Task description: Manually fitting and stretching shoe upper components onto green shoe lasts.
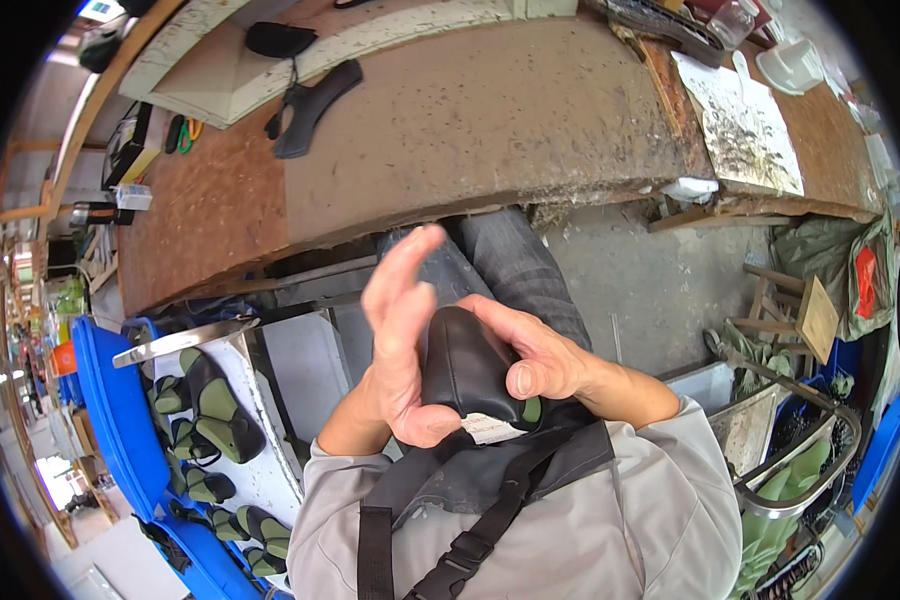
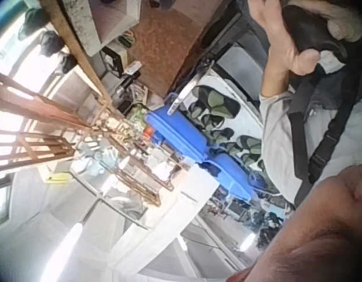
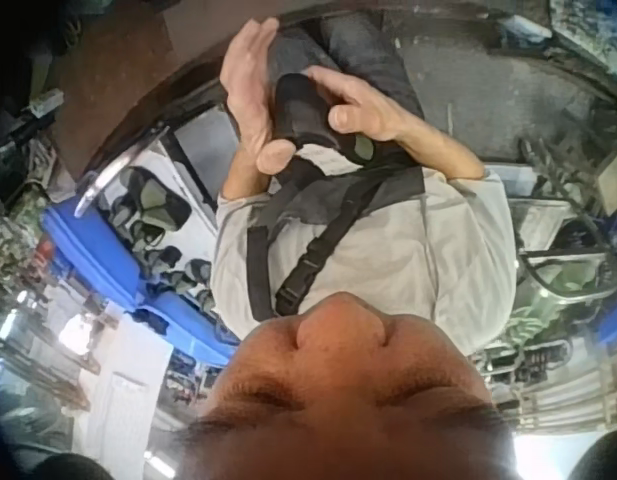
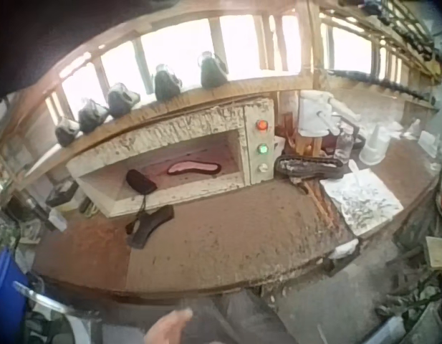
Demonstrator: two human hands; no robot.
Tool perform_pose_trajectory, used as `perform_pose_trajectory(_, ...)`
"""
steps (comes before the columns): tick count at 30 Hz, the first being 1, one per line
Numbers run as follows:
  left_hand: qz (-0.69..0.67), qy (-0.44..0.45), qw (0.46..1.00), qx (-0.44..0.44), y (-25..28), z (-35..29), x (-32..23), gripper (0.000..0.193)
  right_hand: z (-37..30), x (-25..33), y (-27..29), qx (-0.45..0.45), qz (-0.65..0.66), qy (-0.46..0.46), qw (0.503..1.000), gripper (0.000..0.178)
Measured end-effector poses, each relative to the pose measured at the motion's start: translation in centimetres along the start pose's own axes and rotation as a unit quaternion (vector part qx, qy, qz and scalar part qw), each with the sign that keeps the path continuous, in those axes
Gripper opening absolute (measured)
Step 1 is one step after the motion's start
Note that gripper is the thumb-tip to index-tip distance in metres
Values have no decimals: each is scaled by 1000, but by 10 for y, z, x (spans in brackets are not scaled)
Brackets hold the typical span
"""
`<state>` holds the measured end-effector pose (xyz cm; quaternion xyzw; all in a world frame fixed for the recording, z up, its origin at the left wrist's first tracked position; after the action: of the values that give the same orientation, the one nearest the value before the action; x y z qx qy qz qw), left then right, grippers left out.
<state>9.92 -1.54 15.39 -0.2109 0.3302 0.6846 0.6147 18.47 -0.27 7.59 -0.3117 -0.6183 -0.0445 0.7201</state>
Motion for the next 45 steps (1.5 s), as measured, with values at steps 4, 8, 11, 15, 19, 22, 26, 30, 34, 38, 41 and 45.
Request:
perform_pose_trajectory(4, -121, -2, 993, -12, -1, -6, -6, 84, 1, -8, -9, -40, -17, -14, 999, 78)
perform_pose_trajectory(8, -69, 35, 995, 67, 0, -11, -3, 70, 15, -7, -11, -62, -34, 53, 996, 64)
perform_pose_trajectory(11, -133, 62, 987, 61, 1, -10, 17, 56, 19, -27, -5, -96, 22, 27, 995, 55)
perform_pose_trajectory(15, -128, 175, 976, 10, 13, -27, 53, 53, 16, -64, 7, -182, 178, -55, 965, 46)
perform_pose_trajectory(19, -148, 178, 973, -25, 16, -29, 50, 55, 9, -61, 16, -163, 177, -32, 970, 54)
perform_pose_trajectory(22, -180, 185, 965, -56, 19, -34, 49, 56, 10, -44, 22, -127, 240, -28, 962, 61)
perform_pose_trajectory(26, -182, 186, 963, -68, 19, -34, 54, 58, 24, -26, 10, -46, 155, -37, 986, 78)
perform_pose_trajectory(30, -178, 228, 955, -62, 18, -38, 61, 58, 32, -24, 7, -23, 95, -90, 991, 88)
perform_pose_trajectory(34, -204, 204, 957, -14, 11, -31, 61, 48, 31, -26, 13, -15, 103, -67, 992, 84)
perform_pose_trajectory(38, -194, 266, 943, 58, 0, -25, 63, 44, 23, -37, 14, -44, 76, -98, 991, 82)
perform_pose_trajectory(41, -169, 305, 933, 86, 2, -30, 72, 42, 20, -35, 16, -124, 42, -17, 991, 81)
perform_pose_trajectory(45, -192, 278, 935, 111, 4, -28, 69, 28, 25, -38, 14, -34, 63, 30, 997, 83)
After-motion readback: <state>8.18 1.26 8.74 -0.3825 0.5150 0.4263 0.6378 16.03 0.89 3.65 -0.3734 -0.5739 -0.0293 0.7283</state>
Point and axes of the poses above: each hand's wrist, its own z-axis towards the middle knuckle, its own y-axis out of the back of the hand, x = y × z, the point moved 9 cm from there along z, towards the middle knuckle, and after that the axes turned 3 degrees about -z, right-handed, at the moved point
